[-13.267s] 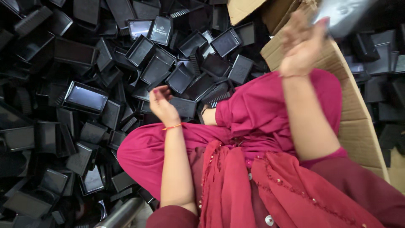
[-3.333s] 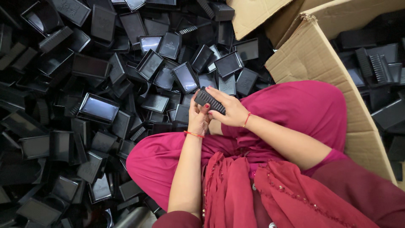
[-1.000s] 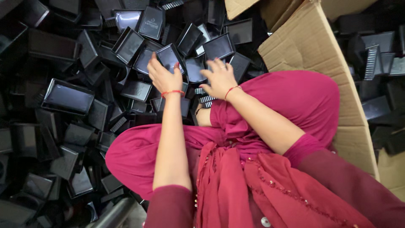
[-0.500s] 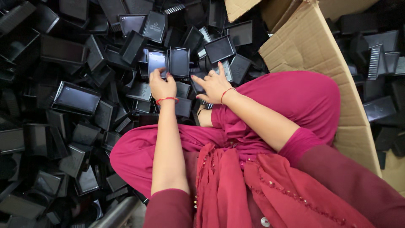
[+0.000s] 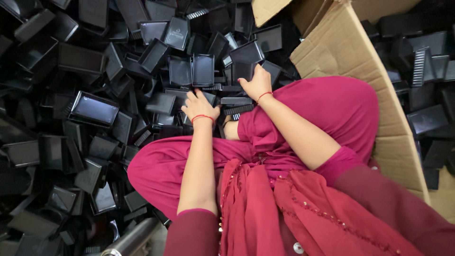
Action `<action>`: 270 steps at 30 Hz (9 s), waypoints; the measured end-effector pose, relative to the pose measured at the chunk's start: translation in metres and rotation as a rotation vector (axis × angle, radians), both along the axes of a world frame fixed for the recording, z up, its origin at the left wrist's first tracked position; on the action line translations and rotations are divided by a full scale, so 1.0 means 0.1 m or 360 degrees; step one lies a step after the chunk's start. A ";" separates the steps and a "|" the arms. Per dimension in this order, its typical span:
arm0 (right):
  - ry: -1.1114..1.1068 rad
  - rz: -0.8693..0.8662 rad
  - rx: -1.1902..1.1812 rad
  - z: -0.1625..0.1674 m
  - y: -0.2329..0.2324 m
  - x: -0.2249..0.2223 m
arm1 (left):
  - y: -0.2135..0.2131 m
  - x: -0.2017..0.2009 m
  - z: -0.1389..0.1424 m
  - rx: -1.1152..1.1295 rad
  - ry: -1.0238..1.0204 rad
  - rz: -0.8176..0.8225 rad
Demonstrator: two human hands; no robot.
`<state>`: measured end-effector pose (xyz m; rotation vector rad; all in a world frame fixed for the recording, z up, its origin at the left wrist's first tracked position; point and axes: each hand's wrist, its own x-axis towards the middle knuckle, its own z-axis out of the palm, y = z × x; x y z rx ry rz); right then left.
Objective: The person sits cross-legged on the floor and repeatedly picks up small black plastic trays from a large pile. They open and close the trays, inspect them, and place them back into the pile. The task involves handling the trays one at a time without using any tools.
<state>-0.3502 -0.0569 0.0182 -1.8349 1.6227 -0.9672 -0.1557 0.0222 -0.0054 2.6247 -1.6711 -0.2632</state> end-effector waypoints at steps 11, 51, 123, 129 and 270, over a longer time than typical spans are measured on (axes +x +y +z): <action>0.0677 0.0028 0.0311 0.15 0.11 -0.04 | 0.01 0.13 0.05 -0.0336 0.0553 0.0159; 0.0822 0.0874 -0.0328 0.07 0.09 0.14 | 0.35 -0.11 -0.25 -0.0762 0.3610 0.0563; -0.0211 0.0837 -0.0199 0.66 0.59 0.05 | 0.18 0.12 -0.10 -0.1573 0.2014 0.0317; -0.2173 -0.0467 -0.0065 0.96 -0.38 -1.18 | 0.42 0.36 0.35 -0.1286 0.0869 0.0056; 0.0020 0.1164 -0.0606 0.60 0.97 0.07 | 0.45 -0.11 -0.03 -0.1037 0.3745 0.0418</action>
